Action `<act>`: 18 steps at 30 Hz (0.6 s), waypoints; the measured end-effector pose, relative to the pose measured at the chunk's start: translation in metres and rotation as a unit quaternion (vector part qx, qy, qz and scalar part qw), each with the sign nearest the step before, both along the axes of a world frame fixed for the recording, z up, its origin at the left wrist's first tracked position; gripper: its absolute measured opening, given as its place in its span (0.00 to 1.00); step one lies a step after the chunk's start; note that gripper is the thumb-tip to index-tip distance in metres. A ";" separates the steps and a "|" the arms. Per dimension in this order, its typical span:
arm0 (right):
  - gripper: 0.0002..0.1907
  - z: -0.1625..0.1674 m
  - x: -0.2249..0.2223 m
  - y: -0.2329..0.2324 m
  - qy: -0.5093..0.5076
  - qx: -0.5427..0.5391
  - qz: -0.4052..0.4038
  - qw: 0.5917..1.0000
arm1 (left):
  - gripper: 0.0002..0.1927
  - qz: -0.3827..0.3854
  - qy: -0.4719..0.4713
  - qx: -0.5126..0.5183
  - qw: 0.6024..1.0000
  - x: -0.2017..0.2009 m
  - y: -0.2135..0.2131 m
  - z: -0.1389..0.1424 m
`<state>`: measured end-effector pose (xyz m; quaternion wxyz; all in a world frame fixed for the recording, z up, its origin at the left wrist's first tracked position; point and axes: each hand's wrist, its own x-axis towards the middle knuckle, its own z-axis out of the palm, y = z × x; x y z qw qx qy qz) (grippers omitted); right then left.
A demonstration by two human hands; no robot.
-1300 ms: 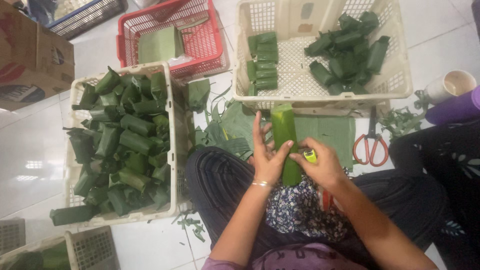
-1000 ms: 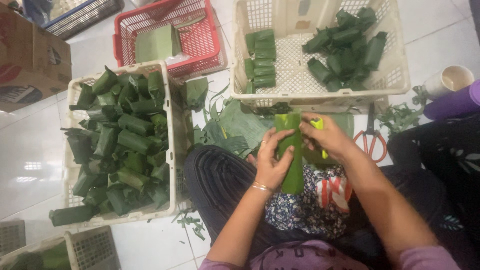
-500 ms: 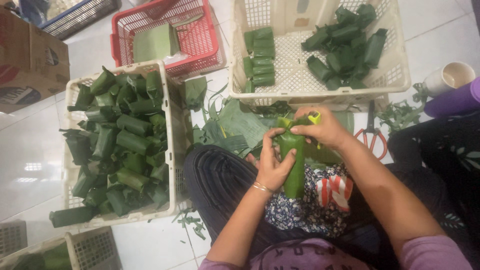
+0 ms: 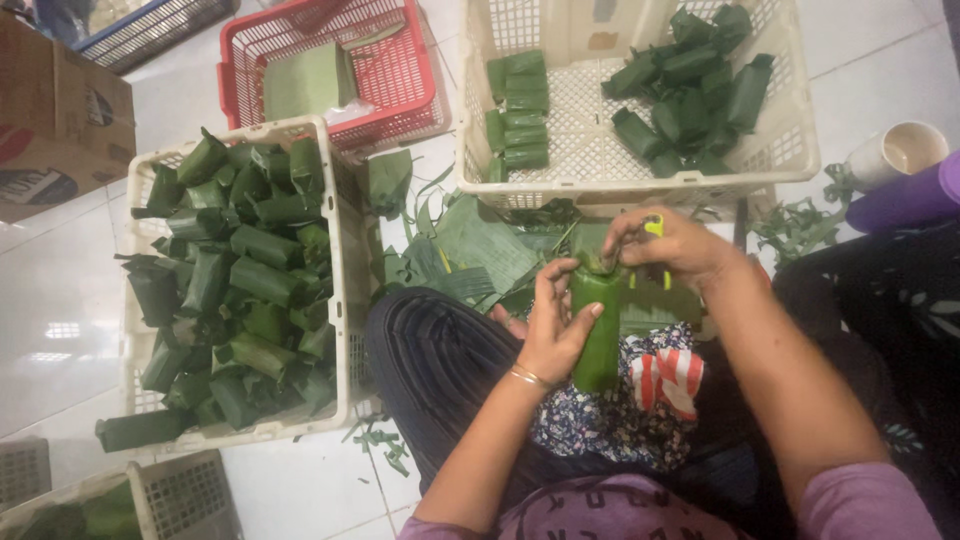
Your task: The person sits on the floor and repeatedly folds green leaves into small rectangular packets using a yellow measuring tool and scissors. They trim the edges and place the finished packets into a nearby basket.
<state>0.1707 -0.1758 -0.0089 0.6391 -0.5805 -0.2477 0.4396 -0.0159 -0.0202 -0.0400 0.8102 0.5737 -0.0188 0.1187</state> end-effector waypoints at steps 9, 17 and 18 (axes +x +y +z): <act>0.18 0.022 -0.071 0.026 -0.490 -0.004 -0.145 0.859 | 0.30 0.045 0.034 0.058 0.997 0.007 0.010 0.012; 0.12 0.055 -0.088 0.038 -0.567 -0.056 -0.149 0.808 | 0.38 0.026 -0.010 0.119 0.992 0.005 0.012 -0.003; 0.12 0.056 -0.088 0.039 -0.567 -0.058 -0.148 0.808 | 0.41 0.023 -0.026 0.131 0.991 0.004 0.014 -0.007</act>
